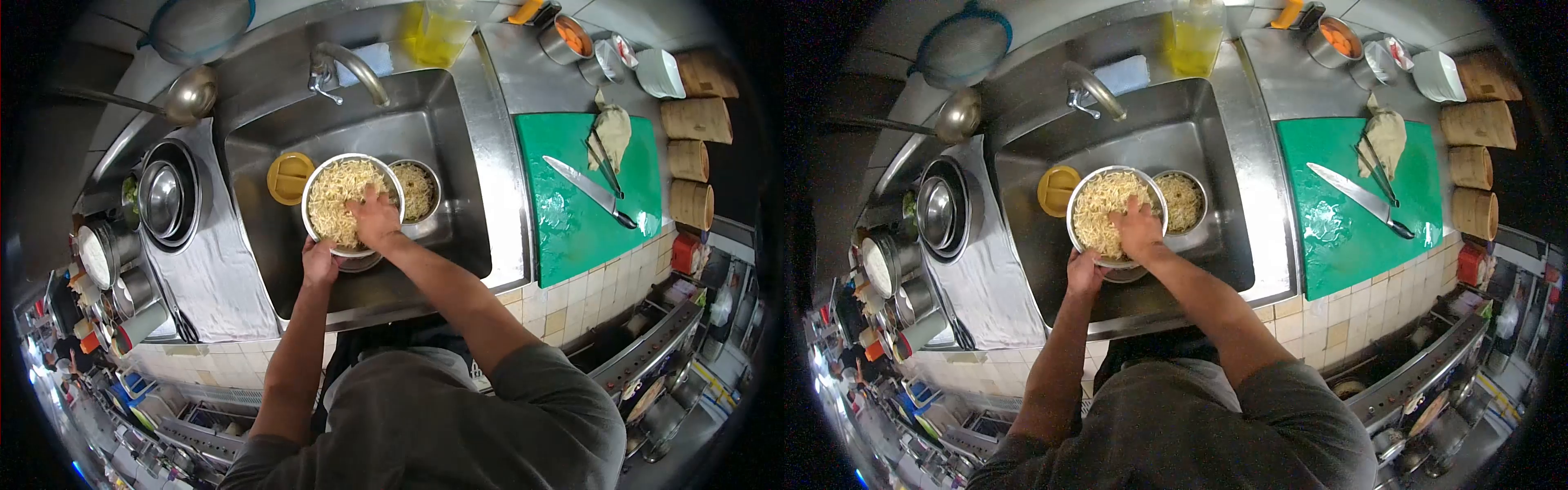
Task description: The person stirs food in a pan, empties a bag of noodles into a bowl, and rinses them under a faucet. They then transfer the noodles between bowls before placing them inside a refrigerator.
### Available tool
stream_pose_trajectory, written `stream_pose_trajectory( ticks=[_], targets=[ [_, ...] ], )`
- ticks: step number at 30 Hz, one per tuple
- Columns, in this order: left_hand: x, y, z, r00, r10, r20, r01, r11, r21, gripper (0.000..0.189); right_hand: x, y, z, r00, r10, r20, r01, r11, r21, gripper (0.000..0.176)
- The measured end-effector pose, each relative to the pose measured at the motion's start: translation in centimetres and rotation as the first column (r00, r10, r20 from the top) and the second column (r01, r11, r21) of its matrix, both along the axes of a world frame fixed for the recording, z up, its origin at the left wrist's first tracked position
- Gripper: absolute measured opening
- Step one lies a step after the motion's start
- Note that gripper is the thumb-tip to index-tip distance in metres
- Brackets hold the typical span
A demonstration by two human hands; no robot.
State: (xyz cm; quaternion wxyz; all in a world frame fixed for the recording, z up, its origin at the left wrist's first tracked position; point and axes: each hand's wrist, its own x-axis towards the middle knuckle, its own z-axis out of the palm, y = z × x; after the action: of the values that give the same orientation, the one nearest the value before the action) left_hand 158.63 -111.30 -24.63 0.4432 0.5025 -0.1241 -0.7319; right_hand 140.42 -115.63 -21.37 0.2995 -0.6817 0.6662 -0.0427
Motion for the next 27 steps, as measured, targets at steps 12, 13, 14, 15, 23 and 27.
stream_pose_trajectory(
  ticks=[12,13,14,15,23,27],
  targets=[
    [0.0,0.0,0.2,0.994,0.075,0.073,-0.081,0.994,0.079,0.049,-7.3,-1.9,7.6,0.993,-0.016,0.119,0.016,1.000,-0.005,0.063],
    [0.5,0.1,0.6,0.992,0.114,0.061,-0.120,0.989,0.091,0.045,-8.3,-1.6,6.9,0.986,-0.085,0.141,0.088,0.996,-0.015,0.064],
    [1.0,0.4,0.8,0.991,0.115,0.061,-0.121,0.988,0.092,0.045,-9.1,-1.4,5.9,0.974,-0.154,0.165,0.160,0.987,-0.023,0.065],
    [2.0,0.9,0.7,0.992,0.110,0.055,-0.113,0.992,0.052,0.047,-9.7,-1.2,4.4,0.974,-0.193,0.121,0.194,0.981,0.004,0.065],
    [4.6,2.6,4.6,0.980,0.181,0.082,-0.188,0.978,0.089,0.057,-7.3,-0.9,-14.0,0.897,-0.005,-0.441,0.058,0.993,0.105,0.051],
    [4.6,3.3,4.9,0.974,0.205,0.099,-0.218,0.965,0.147,0.058,-6.4,-1.7,-16.5,0.899,-0.121,-0.421,0.216,0.959,0.186,0.041]
  ],
)
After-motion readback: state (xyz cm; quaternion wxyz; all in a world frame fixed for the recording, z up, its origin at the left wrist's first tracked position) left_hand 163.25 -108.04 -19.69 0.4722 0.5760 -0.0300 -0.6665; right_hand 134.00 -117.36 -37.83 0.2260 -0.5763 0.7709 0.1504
